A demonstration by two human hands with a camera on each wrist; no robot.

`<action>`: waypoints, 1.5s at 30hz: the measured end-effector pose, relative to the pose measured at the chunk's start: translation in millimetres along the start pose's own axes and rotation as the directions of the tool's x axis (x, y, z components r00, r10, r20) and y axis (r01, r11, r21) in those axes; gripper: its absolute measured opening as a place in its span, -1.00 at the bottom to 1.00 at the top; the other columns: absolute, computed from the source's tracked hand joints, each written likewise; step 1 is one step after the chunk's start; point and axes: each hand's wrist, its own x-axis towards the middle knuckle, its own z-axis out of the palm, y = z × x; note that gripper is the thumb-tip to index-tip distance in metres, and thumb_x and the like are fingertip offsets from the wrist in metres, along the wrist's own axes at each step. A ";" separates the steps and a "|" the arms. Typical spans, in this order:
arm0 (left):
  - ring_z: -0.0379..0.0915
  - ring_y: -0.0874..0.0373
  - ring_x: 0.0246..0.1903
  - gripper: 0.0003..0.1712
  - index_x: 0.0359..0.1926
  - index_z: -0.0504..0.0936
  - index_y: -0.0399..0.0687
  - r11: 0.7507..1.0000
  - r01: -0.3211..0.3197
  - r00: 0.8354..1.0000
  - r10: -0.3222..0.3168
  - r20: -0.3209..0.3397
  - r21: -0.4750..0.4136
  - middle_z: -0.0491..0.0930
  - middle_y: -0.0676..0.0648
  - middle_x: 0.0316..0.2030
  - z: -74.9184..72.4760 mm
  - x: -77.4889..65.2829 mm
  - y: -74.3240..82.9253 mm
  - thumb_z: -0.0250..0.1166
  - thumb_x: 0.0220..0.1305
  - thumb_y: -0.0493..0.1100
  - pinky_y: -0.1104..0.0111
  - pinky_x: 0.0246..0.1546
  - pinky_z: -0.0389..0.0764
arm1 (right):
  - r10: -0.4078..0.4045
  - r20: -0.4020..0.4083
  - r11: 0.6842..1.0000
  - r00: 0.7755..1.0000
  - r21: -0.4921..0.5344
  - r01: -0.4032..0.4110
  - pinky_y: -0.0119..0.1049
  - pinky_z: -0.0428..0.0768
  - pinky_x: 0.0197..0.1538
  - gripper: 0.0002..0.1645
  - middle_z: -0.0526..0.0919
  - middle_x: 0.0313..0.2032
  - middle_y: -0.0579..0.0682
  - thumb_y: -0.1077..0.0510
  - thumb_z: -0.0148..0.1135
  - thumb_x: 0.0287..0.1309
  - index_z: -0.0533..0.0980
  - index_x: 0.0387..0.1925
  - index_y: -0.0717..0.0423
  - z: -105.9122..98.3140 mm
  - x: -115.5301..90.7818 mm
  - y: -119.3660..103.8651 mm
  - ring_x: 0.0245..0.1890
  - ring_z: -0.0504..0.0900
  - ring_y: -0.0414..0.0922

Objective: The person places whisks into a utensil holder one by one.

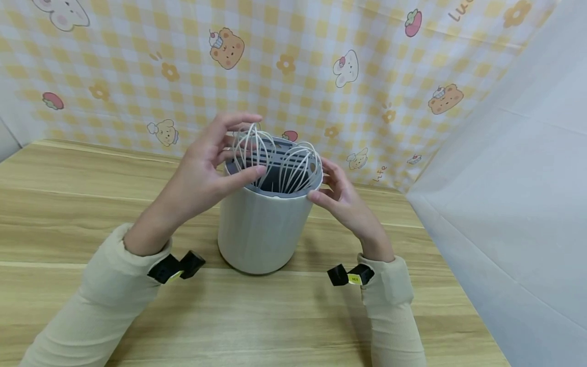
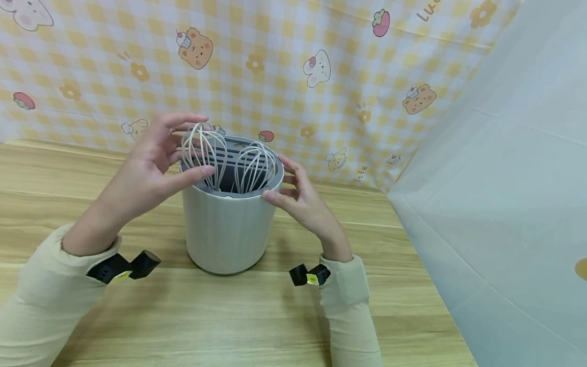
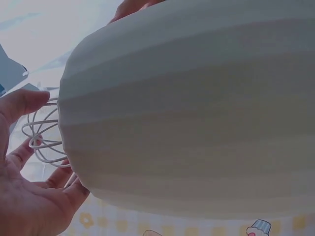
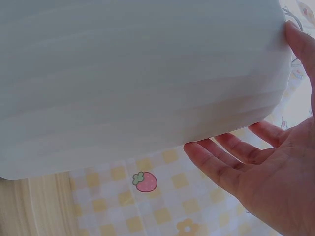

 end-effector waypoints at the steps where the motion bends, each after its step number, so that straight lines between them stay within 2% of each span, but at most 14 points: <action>1: 0.42 0.09 0.00 -0.31 0.24 0.30 0.03 1.000 0.002 1.000 -0.003 0.009 0.019 0.35 0.00 0.17 -0.1 0.0 -0.3 0.34 0.08 -0.30 0.15 0.14 0.47 | -0.001 0.000 1.000 1.000 0.000 0.001 -0.22 0.42 0.19 -0.10 0.23 0.26 0.00 -0.06 0.27 0.11 0.04 0.37 0.00 0.1 0.1 0.0 0.16 0.31 -0.07; 5: 0.39 0.03 0.06 -0.31 0.23 0.28 0.01 0.995 0.001 0.999 -0.006 0.052 0.104 0.37 -0.05 0.17 0.0 0.0 -2.2 0.36 0.08 -0.25 0.09 0.14 0.46 | -0.004 0.003 1.000 1.000 0.004 0.004 -0.19 0.41 0.20 -0.09 0.23 0.26 -0.01 -0.08 0.27 0.10 0.05 0.37 0.00 0.3 0.4 0.5 0.16 0.30 -0.07; 10: 0.36 0.05 0.09 -0.31 0.22 0.27 -0.01 0.982 -0.026 0.996 0.009 0.087 0.186 0.36 -0.05 0.18 -0.3 -0.5 -2.1 0.37 0.08 -0.19 0.11 0.14 0.46 | -0.010 0.003 1.000 1.000 0.010 0.010 -0.19 0.41 0.20 -0.12 0.23 0.25 -0.01 -0.04 0.27 0.11 0.05 0.37 0.01 0.2 0.6 1.1 0.16 0.31 -0.06; 19: 0.37 0.03 0.08 -0.26 0.27 0.26 0.09 0.968 -0.060 0.994 0.035 0.108 0.242 0.33 -0.05 0.21 -2.4 -2.0 -1.5 0.37 0.09 -0.17 0.14 0.17 0.44 | -0.008 -0.001 1.000 1.000 0.007 0.008 -0.20 0.41 0.20 -0.11 0.23 0.26 0.00 -0.03 0.26 0.12 0.04 0.37 0.01 -0.1 0.5 1.0 0.16 0.30 -0.06; 26: 0.34 0.01 0.08 -0.24 0.28 0.28 0.05 0.966 -0.069 0.993 0.043 0.108 0.248 0.34 -0.07 0.19 -6.2 -4.7 -3.1 0.39 0.06 -0.17 0.08 0.21 0.37 | -0.002 0.000 1.000 1.000 0.002 0.002 -0.17 0.41 0.21 -0.11 0.22 0.26 -0.02 -0.02 0.26 0.13 0.03 0.38 0.00 -0.1 0.5 0.4 0.17 0.30 -0.07; 31: 0.23 -0.03 0.17 -0.22 0.31 0.26 0.07 0.965 -0.048 0.994 0.023 0.103 0.256 0.30 -0.08 0.21 -9.9 -7.1 -3.0 0.39 0.06 -0.13 -0.05 0.19 0.29 | -0.002 0.003 1.000 1.000 -0.001 0.002 -0.17 0.41 0.21 -0.12 0.21 0.27 -0.02 0.00 0.25 0.14 0.03 0.39 -0.01 0.0 0.3 -0.1 0.18 0.30 -0.07; 36: 0.18 -0.06 0.20 -0.17 0.33 0.22 0.04 0.959 -0.042 0.993 0.011 0.114 0.279 0.27 -0.10 0.24 -12.9 -7.1 -6.3 0.40 0.05 -0.09 -0.08 0.19 0.25 | 0.009 0.005 1.000 1.000 -0.012 -0.009 -0.15 0.42 0.22 -0.14 0.21 0.27 -0.03 0.01 0.23 0.15 0.03 0.39 -0.04 0.0 -0.9 -2.1 0.19 0.30 -0.07; 42: 0.10 -0.07 0.25 -0.09 0.37 0.12 0.11 0.951 0.042 0.982 -0.096 0.163 0.307 0.15 -0.07 0.31 -21.0 -9.9 -10.8 0.39 0.05 0.01 -0.15 0.21 0.20 | 0.017 0.006 0.999 1.000 -0.037 -0.017 -0.11 0.43 0.22 -0.18 0.21 0.26 -0.03 0.08 0.19 0.20 0.02 0.40 -0.07 0.0 -2.3 -4.7 0.20 0.31 -0.07; 45: 0.10 -0.09 0.26 -0.07 0.38 0.10 0.10 0.949 0.060 0.978 -0.117 0.170 0.308 0.12 -0.08 0.33 -24.5 -11.6 -13.7 0.40 0.04 0.01 -0.10 0.25 0.19 | 0.020 0.008 0.999 1.000 -0.043 -0.020 -0.11 0.43 0.21 -0.18 0.21 0.27 -0.03 0.09 0.18 0.20 0.02 0.40 -0.07 -0.2 -2.7 -5.6 0.20 0.30 -0.06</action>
